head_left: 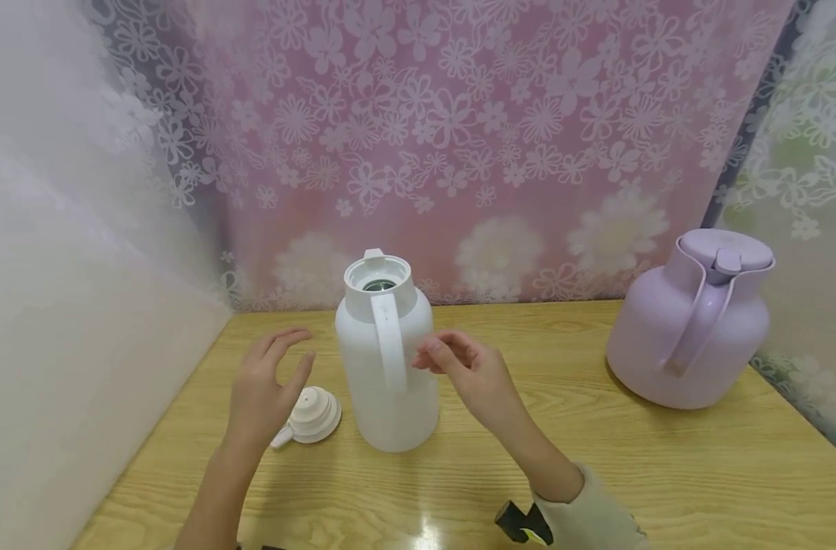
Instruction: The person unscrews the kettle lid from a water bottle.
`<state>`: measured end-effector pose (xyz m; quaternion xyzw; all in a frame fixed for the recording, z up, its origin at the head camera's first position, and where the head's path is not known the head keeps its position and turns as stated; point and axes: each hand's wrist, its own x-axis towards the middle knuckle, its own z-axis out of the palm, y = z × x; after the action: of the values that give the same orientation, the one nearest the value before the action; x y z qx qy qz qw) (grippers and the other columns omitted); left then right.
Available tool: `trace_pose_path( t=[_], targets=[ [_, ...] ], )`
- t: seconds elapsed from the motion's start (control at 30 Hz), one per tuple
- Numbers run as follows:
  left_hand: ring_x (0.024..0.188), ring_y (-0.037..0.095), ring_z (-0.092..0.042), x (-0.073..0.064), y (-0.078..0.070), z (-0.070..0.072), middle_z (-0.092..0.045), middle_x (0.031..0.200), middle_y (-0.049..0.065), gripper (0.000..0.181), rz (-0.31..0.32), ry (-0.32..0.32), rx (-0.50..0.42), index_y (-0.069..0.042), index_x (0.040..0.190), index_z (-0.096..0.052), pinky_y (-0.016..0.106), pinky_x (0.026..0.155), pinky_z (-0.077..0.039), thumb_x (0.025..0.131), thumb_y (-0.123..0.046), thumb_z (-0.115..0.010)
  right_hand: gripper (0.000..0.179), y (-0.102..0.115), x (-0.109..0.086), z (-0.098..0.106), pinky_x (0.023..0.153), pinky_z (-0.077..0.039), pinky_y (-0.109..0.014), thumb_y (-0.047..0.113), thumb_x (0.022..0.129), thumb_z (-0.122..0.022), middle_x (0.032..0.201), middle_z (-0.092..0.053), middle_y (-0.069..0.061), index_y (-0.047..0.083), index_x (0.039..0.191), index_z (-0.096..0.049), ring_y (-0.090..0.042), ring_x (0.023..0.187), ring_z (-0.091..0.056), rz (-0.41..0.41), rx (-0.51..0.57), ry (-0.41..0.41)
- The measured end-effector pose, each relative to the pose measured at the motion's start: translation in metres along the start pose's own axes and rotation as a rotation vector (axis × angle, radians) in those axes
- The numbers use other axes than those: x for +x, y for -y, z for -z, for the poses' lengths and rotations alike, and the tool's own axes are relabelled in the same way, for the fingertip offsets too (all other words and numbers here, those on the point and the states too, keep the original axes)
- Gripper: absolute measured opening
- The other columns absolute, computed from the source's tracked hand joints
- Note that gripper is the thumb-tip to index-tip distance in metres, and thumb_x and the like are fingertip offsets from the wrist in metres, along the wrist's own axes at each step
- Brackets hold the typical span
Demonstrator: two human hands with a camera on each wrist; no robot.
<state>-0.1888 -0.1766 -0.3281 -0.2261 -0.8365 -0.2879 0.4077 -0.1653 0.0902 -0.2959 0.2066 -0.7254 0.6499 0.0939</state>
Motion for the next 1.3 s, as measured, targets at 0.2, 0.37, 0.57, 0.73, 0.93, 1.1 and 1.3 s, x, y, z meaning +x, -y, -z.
trace_pose_path(
  t=[0.2, 0.37, 0.57, 0.73, 0.93, 1.1, 1.3],
  targets=[
    [0.102, 0.025, -0.053, 0.017, -0.048, 0.006, -0.061, 0.105, 0.009, 0.022, -0.083, -0.178, -0.251, 0.0, 0.103, -0.064, 0.032, 0.092, -0.037, 0.081, -0.004, -0.064, 0.024, 0.005, -0.009, 0.042, 0.079, -0.049, -0.035, 0.021, 0.096, -0.051, 0.088, -0.067, -0.008, -0.001, 0.098, -0.062, -0.017, 0.086, -0.063, 0.029, -0.111, -0.052],
    [0.103, 0.026, -0.053, 0.027, -0.084, -0.005, -0.06, 0.108, 0.009, 0.024, -0.185, -0.162, -0.368, 0.0, 0.104, -0.063, 0.033, 0.091, -0.039, 0.088, -0.018, -0.058, 0.021, 0.009, -0.021, 0.08, 0.077, -0.049, -0.027, 0.013, 0.097, -0.048, 0.088, -0.067, -0.007, -0.004, 0.099, -0.061, -0.013, 0.084, -0.063, 0.11, -0.197, -0.114],
    [0.105, 0.024, -0.051, 0.028, -0.119, -0.026, -0.058, 0.109, 0.008, 0.024, -0.228, -0.113, -0.459, -0.003, 0.104, -0.061, 0.031, 0.089, -0.04, 0.093, -0.023, -0.054, 0.017, 0.01, -0.034, 0.122, 0.074, -0.048, -0.02, 0.002, 0.095, -0.046, 0.085, -0.068, -0.002, -0.007, 0.097, -0.061, -0.011, 0.08, -0.064, 0.23, -0.265, -0.216],
    [0.098, 0.027, -0.054, 0.028, -0.144, -0.038, -0.06, 0.102, 0.011, 0.018, -0.415, -0.231, -0.391, -0.001, 0.098, -0.062, 0.034, 0.085, -0.043, 0.091, -0.016, -0.054, 0.017, 0.012, -0.047, 0.156, 0.074, -0.047, -0.016, 0.0, 0.095, -0.046, 0.085, -0.068, -0.002, -0.01, 0.098, -0.059, -0.008, 0.08, -0.064, 0.254, -0.307, -0.289],
    [0.097, 0.026, -0.054, 0.031, -0.159, -0.046, -0.058, 0.104, 0.012, 0.018, -0.487, -0.219, -0.4, -0.001, 0.099, -0.06, 0.032, 0.084, -0.044, 0.092, -0.015, -0.051, 0.017, 0.015, -0.064, 0.188, 0.072, -0.046, -0.014, 0.002, 0.095, -0.048, 0.086, -0.068, -0.002, -0.01, 0.101, -0.058, -0.008, 0.082, -0.064, 0.211, -0.262, -0.393],
    [0.101, 0.023, -0.052, 0.032, -0.162, -0.061, -0.056, 0.109, 0.009, 0.019, -0.44, -0.118, -0.414, -0.004, 0.104, -0.059, 0.028, 0.084, -0.043, 0.092, -0.017, -0.051, 0.018, 0.013, -0.073, 0.208, 0.074, -0.044, -0.012, 0.004, 0.094, -0.05, 0.084, -0.068, 0.001, -0.011, 0.1, -0.059, -0.006, 0.08, -0.064, 0.194, -0.209, -0.492],
    [0.108, 0.019, -0.05, 0.035, -0.165, -0.084, -0.055, 0.114, 0.006, 0.022, -0.334, -0.008, -0.441, -0.007, 0.109, -0.058, 0.025, 0.089, -0.04, 0.089, -0.017, -0.057, 0.015, 0.009, -0.08, 0.23, 0.076, -0.043, -0.01, 0.005, 0.094, -0.05, 0.083, -0.068, 0.0, -0.005, 0.097, -0.061, -0.007, 0.078, -0.064, 0.182, -0.065, -0.584]
  ],
)
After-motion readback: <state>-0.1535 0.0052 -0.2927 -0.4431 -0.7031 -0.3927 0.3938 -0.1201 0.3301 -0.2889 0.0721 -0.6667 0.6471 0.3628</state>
